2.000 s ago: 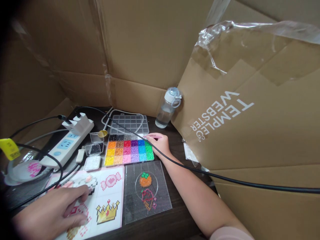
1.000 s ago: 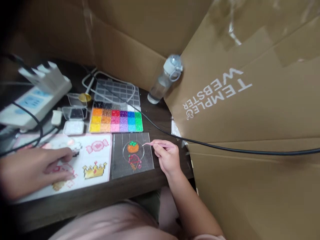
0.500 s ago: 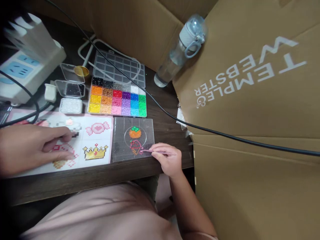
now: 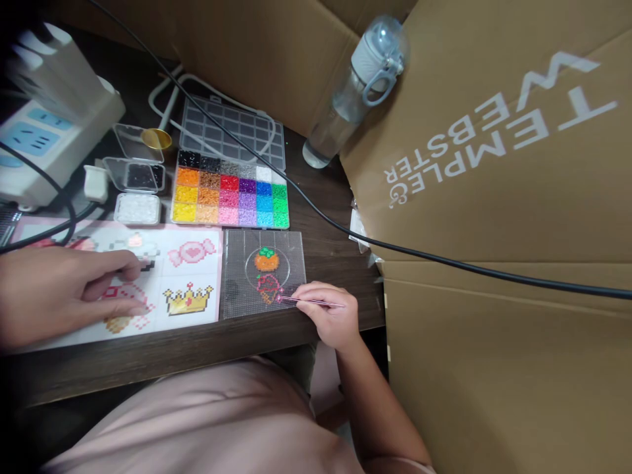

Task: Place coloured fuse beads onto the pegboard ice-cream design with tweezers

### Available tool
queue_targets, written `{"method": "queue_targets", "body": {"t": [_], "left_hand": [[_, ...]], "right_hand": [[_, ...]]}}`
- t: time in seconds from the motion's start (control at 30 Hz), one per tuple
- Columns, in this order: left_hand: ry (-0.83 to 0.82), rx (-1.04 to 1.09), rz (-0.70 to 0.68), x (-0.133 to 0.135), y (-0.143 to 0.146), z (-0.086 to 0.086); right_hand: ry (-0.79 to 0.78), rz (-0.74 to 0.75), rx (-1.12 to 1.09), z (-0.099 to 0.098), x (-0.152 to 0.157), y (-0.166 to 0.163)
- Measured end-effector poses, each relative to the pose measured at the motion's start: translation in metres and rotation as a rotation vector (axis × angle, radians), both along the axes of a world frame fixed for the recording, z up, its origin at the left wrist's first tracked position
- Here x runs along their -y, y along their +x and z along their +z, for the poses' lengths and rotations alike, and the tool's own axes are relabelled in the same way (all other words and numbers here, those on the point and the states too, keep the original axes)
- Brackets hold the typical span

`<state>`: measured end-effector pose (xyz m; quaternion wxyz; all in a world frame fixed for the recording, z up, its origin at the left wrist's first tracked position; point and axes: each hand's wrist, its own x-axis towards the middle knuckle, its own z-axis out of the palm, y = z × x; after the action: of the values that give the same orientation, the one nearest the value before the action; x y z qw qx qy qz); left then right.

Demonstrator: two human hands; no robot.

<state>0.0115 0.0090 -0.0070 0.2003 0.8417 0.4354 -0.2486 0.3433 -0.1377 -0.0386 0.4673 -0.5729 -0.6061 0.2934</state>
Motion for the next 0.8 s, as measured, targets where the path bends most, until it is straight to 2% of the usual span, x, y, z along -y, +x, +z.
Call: {"method": "queue_targets", "body": {"t": [0.63,0.8], "left_hand": [[-0.015,0.003,0.056,0.0006,-0.0004,0.0005],[-0.02,0.04,0.068,0.0006,0.0001,0.0041]], "right_hand": [[-0.001,0.017,-0.006,-0.0018,0.0003,-0.0002],[-0.008,-0.018,-0.048,-0.0026,0.0024,0.0004]]}}
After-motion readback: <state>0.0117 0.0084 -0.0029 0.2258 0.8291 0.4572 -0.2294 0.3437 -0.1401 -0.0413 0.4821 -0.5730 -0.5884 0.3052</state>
